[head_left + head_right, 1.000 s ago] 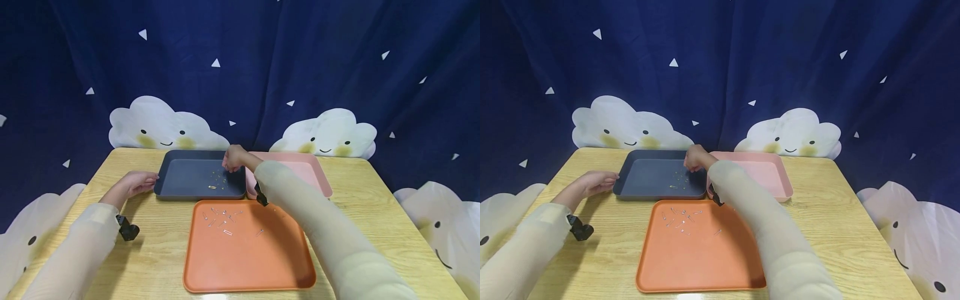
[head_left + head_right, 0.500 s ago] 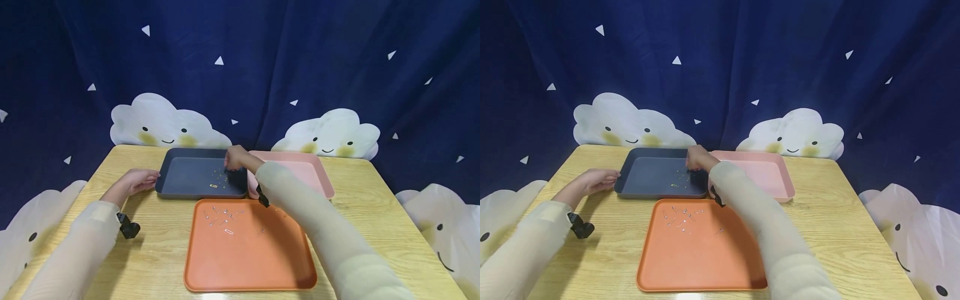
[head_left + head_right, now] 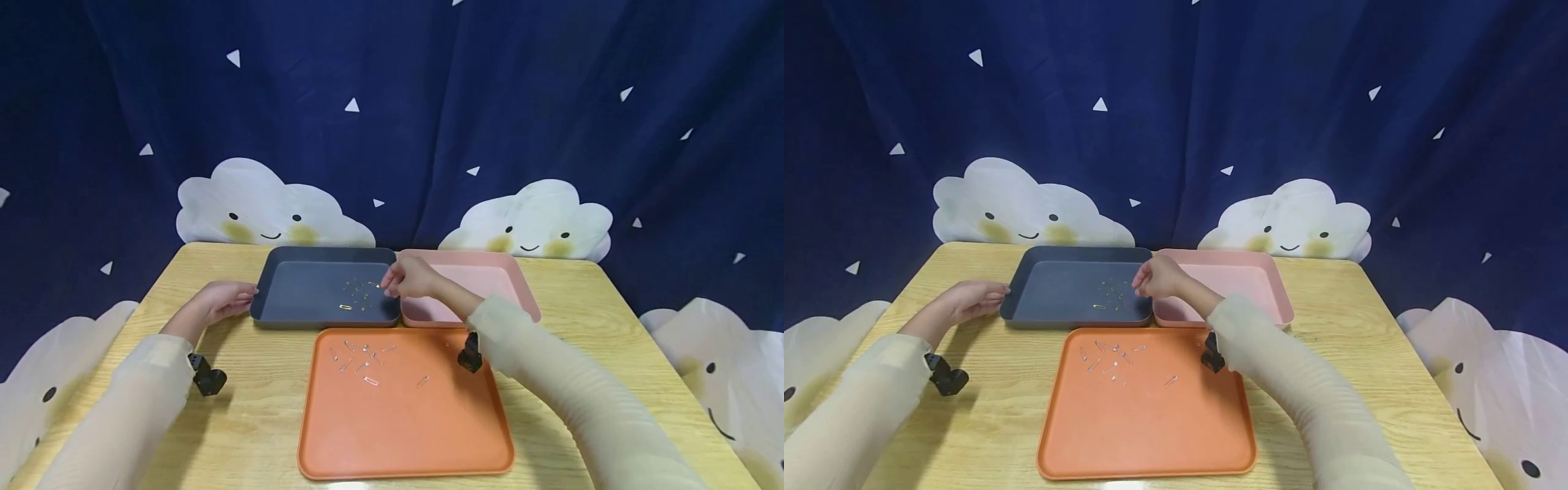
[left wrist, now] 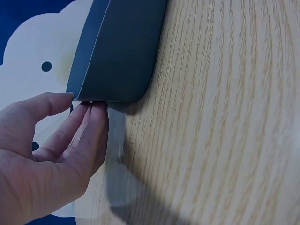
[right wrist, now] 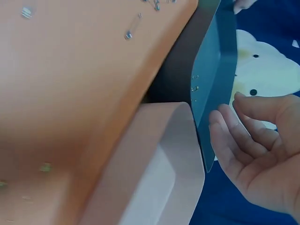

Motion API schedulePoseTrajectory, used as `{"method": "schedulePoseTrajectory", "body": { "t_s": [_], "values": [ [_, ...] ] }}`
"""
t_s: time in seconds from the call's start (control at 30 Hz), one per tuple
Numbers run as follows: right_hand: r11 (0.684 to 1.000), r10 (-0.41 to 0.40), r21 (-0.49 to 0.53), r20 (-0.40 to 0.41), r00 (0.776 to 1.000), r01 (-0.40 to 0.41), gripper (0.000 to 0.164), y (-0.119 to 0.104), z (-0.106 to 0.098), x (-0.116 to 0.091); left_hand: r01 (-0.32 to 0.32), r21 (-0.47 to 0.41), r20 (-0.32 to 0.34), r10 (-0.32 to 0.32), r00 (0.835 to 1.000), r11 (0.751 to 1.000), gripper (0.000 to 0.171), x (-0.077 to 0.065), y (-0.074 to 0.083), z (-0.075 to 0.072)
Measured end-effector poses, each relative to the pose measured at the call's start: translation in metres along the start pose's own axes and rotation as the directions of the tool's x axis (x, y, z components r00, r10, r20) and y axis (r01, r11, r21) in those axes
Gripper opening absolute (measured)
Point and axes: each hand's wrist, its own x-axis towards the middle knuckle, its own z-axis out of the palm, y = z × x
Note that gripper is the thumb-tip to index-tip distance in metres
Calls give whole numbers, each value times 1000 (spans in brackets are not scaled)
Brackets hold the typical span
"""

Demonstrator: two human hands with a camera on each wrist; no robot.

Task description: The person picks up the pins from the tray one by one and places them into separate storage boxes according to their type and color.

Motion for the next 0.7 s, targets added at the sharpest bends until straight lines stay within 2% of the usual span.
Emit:
{"method": "schedulePoseTrajectory", "body": {
  "t_s": [0.07, 0.27, 0.4, 0.57, 0.7],
  "values": [
    [1000, -15, 18, -29, 999, 15, 15, 7, 1, -12, -2, -1, -1, 2, 1000, 1000, 61, 0, -1, 0],
    [996, -93, -14, -112, 989, 92, 10, 26, 2, -54, -7, -5, 6, 7, 1000, 1000, 61, 0, -1, -2],
    [990, -141, -7, -126, 982, 142, 9, 41, 5, -79, 3, 7, 2, -3, 1000, 1000, 62, 1, -2, -3],
    [988, -153, -12, -133, 979, 153, 9, 60, 9, -104, 2, 6, 2, -2, 1000, 1000, 62, 2, -2, -1],
    [985, -168, -58, -142, 976, 162, 9, 70, 13, -119, 5, 10, 1, -5, 1000, 1000, 62, 2, -2, 1]
  ]
}}
